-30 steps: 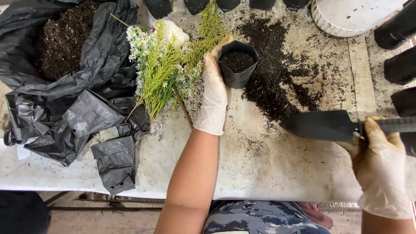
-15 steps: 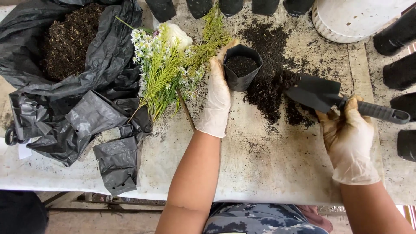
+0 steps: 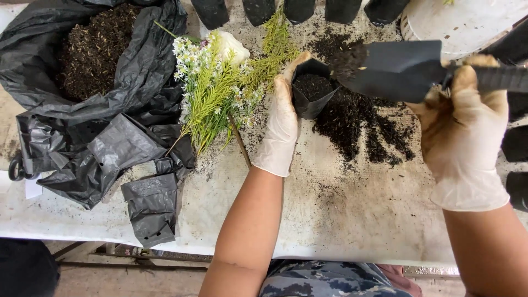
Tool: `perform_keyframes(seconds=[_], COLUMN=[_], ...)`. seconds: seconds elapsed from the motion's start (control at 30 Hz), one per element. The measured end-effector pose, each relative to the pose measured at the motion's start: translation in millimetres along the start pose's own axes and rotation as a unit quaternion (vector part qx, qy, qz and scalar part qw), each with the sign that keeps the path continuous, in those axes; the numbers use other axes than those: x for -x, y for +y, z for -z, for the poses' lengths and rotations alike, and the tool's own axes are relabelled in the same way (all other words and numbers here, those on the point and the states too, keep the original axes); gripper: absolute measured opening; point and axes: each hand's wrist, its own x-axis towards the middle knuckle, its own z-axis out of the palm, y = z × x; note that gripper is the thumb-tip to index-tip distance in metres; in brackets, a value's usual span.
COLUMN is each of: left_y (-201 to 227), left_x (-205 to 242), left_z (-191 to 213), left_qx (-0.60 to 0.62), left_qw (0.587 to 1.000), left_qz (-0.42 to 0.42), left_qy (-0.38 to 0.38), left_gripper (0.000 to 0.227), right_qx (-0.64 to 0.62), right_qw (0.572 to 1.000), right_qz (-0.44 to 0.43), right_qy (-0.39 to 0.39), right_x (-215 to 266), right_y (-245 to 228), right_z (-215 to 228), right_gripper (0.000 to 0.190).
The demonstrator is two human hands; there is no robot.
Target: The person arranges artificial flowers into a small black pot and secures them with soil. They then fill a black plastic nursery bag with soil using a trowel and a wooden stick, patting the soil down to compact it.
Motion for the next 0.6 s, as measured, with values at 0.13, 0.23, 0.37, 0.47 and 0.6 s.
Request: perform_keyframes(seconds=[0.13,0.23,0.37,0.47,0.6], left_y=[-1.4,-1.8,-8.7,-4.9,3.8], left_x=[-3.5,-3.3,-4.9,-3.3,-1.2], left_z=[1.8,4.0,6.3,1.7,-3.8], left_qx=[0.038,0.016,0.037,-0.012,-0.072], left_qw=[0.999,1.0,0.999,1.0,0.997], left_qz=[-0.002,0.005,-0.009,-0.015,-0.016], left_qy=[-0.019,-0.02,-0.035,-0.02,-0.013], left_gripper=[0.077,0.077,0.075,0.079,0.083], right_qx=[0.164,0.346,0.328,0.431,0.533], right_qw=[0.985,0.897,0.834,0.768,0.724], right_qz=[0.039,0.222,0.371,0.396,0.324], right_qy=[-0.045,-0.164,-0.242,-0.261,-0.296], right_x=[4.9,3.0,-4.8,-4.9,-7.5], right_y=[1.0,12.0,11.2,3.2,5.9], right_z=[-27.3,-20.1,-30.9,-53.9,-87.4], right_gripper=[0.011,0.021,0.021,0.017,0.023])
